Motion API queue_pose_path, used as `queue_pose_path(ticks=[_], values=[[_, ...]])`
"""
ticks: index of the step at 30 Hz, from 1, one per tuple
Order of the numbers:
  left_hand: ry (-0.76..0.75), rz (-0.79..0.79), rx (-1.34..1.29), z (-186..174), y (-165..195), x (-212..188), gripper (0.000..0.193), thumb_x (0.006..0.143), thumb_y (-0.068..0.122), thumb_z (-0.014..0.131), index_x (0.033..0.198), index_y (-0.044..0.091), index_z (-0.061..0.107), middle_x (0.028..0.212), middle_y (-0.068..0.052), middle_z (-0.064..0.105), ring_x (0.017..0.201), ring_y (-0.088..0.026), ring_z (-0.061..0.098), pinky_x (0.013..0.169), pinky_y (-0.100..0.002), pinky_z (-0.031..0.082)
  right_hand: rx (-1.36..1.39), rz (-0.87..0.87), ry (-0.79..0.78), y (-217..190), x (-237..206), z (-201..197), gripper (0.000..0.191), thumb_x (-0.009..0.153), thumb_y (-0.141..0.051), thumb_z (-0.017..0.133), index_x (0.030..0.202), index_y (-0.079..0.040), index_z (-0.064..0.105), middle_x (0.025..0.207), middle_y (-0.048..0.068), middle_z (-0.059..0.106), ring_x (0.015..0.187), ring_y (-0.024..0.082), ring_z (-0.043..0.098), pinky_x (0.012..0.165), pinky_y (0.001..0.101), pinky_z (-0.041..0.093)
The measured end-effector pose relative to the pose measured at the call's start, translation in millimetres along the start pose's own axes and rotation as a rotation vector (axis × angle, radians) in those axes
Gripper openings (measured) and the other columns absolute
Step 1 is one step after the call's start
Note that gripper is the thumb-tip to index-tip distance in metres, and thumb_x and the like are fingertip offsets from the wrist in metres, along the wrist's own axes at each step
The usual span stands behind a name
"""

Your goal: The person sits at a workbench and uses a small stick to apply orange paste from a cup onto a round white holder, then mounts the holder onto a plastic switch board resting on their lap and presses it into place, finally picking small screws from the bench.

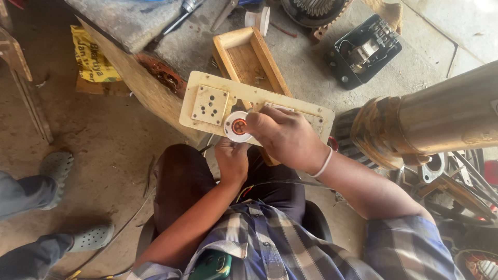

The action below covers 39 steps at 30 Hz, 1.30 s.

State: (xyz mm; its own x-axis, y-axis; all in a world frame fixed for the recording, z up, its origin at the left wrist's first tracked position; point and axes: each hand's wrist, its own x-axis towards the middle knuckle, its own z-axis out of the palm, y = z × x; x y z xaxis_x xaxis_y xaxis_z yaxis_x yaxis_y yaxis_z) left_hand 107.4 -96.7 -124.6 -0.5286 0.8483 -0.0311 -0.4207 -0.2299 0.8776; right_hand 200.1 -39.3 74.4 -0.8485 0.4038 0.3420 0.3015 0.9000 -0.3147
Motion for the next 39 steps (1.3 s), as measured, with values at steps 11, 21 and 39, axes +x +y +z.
queue_pose_path(ticks=[11, 21, 39], values=[[-0.258, -0.130, -0.299, -24.5, 54.7, -2.5, 0.026, 0.110, 0.018, 0.047, 0.132, 0.003, 0.046, 0.118, -0.015, 0.068, 0.102, -0.023, 0.072, 0.092, -0.041, 0.060, -0.183, 0.332, -0.059, 45.6, -31.6, -46.1, 0.045, 0.101, -0.026, 0.058, 0.142, -0.008, 0.049, 0.136, 0.018, 0.058, 0.111, 0.030, 0.069, 0.095, 0.0391, 0.059], [-0.324, 0.101, -0.060, 3.9, 84.6, 72.7, 0.020, 0.110, 0.010, 0.044, 0.125, -0.001, 0.052, 0.121, -0.016, 0.067, 0.109, -0.022, 0.074, 0.098, -0.038, 0.063, -0.135, 0.692, -0.476, 93.5, -40.4, -31.9, 0.118, 0.068, -0.095, 0.046, 0.160, -0.021, 0.033, 0.140, 0.024, 0.058, 0.127, 0.044, 0.058, 0.104, 0.0534, 0.048], [-0.539, 0.101, 0.206, 61.5, 117.9, 174.1, 0.024, 0.106, 0.017, 0.060, 0.125, 0.009, 0.049, 0.109, -0.009, 0.069, 0.093, -0.019, 0.080, 0.075, -0.030, 0.066, 0.314, 0.967, -0.312, 88.9, -61.8, -24.0, 0.110, 0.077, -0.079, 0.059, 0.163, -0.015, 0.034, 0.118, 0.025, 0.063, 0.098, 0.039, 0.071, 0.086, 0.0513, 0.053]])
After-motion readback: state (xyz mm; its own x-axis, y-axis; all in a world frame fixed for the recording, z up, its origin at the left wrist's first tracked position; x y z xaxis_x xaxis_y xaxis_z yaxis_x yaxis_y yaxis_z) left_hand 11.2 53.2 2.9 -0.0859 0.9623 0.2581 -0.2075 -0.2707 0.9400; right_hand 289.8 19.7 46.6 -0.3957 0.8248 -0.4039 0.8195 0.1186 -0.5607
